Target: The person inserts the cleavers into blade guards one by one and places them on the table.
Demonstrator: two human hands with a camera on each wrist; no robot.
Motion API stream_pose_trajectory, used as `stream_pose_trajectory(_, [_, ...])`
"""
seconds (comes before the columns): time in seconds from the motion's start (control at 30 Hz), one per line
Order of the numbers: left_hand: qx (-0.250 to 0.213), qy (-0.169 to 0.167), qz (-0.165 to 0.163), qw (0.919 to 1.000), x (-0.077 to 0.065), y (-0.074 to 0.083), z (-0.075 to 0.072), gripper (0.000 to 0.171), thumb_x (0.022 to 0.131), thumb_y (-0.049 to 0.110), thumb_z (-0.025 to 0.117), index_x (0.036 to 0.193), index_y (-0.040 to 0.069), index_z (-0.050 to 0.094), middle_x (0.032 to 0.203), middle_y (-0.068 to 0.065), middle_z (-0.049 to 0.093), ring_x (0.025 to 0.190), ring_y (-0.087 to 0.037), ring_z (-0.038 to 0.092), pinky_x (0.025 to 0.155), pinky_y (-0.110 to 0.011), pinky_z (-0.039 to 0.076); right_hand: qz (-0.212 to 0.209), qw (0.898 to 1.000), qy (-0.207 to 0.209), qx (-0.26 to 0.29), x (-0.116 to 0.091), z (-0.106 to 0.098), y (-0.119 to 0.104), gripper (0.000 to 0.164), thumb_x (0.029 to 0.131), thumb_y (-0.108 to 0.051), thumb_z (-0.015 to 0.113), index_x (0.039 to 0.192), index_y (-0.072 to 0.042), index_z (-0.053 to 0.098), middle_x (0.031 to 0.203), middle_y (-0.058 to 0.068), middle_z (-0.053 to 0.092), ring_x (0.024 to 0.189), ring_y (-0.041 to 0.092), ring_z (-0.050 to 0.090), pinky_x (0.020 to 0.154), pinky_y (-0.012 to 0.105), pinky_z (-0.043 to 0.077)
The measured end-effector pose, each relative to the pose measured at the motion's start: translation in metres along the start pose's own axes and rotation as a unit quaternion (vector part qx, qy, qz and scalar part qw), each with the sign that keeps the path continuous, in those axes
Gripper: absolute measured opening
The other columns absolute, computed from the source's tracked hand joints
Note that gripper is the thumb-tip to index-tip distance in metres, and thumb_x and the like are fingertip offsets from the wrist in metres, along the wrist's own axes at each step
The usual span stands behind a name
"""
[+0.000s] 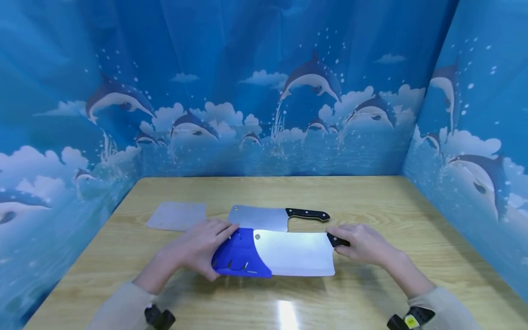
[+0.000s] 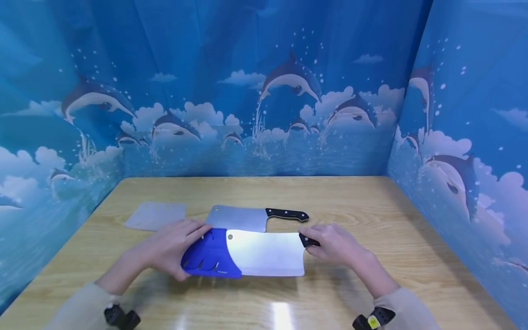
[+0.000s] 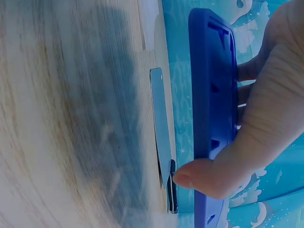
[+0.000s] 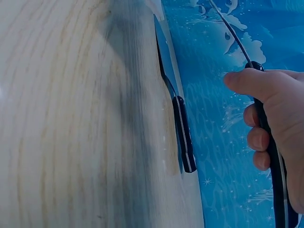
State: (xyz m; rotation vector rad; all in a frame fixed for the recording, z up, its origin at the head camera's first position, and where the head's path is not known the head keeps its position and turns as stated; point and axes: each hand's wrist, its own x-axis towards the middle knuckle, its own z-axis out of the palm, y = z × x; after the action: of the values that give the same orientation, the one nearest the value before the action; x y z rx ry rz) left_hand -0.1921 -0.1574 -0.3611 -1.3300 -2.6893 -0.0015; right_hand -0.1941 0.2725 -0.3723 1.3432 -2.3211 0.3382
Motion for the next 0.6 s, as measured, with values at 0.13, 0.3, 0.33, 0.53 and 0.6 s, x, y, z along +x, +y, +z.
stream_pose_trajectory(0.13, [0.001, 0.01, 0.007, 0.9999, -0.002, 0.001, 0.0, 0.116, 0.055, 0.05, 0.09, 0.146, -0.006, 0.044, 0.135, -0.018, 0.058, 0.121, -0.034, 0.057, 0.103, -0.051, 0.049, 0.009, 1.0, -0.012, 0.014, 0.002, -0.003, -0.001, 0.047, 0.067, 0.002, 0.082, 0.113, 0.008, 0.071, 0.093, 0.018, 0.075, 0.069, 0.02, 0.071, 0.059, 0.028, 0.059])
stream_pose_trajectory(0.3, [0.018, 0.009, 0.028, 0.9994, -0.001, -0.001, -0.004, 0.118, 0.054, 0.052, 0.091, 0.146, -0.005, 0.045, 0.135, -0.017, 0.058, 0.121, -0.033, 0.057, 0.102, -0.05, 0.051, -0.008, 1.0, -0.024, 0.002, 0.009, -0.004, 0.0, 0.044, 0.068, -0.001, 0.082, 0.111, 0.005, 0.072, 0.093, 0.017, 0.075, 0.066, 0.017, 0.07, 0.058, 0.028, 0.058])
stream_pose_trajectory(0.33, [0.019, 0.005, 0.027, 0.9994, -0.001, -0.001, -0.004, 0.118, 0.054, 0.052, 0.091, 0.146, -0.005, 0.044, 0.136, -0.017, 0.058, 0.122, -0.034, 0.057, 0.102, -0.05, 0.05, -0.012, 1.0, -0.024, -0.005, 0.009, -0.003, 0.001, 0.044, 0.069, -0.002, 0.083, 0.111, 0.005, 0.072, 0.092, 0.016, 0.075, 0.066, 0.018, 0.069, 0.057, 0.028, 0.058])
stream_pose_trajectory(0.53, [0.041, 0.017, -0.002, 0.999, -0.006, 0.007, 0.0, 0.118, 0.059, 0.052, 0.088, 0.15, -0.005, 0.039, 0.139, -0.02, 0.053, 0.127, -0.036, 0.052, 0.107, -0.055, 0.044, -0.02, 1.0, -0.011, -0.02, 0.008, 0.004, -0.001, 0.047, 0.068, -0.006, 0.087, 0.111, 0.004, 0.072, 0.092, 0.015, 0.075, 0.071, 0.022, 0.071, 0.059, 0.029, 0.058])
stream_pose_trajectory(0.6, [0.057, 0.027, -0.006, 0.998, -0.009, 0.013, 0.003, 0.118, 0.063, 0.058, 0.085, 0.151, -0.005, 0.038, 0.138, -0.021, 0.052, 0.127, -0.037, 0.051, 0.108, -0.057, 0.043, -0.025, 1.0, -0.008, -0.012, 0.005, 0.005, -0.003, 0.046, 0.071, -0.01, 0.087, 0.112, 0.004, 0.072, 0.094, 0.014, 0.075, 0.073, 0.021, 0.071, 0.06, 0.028, 0.059])
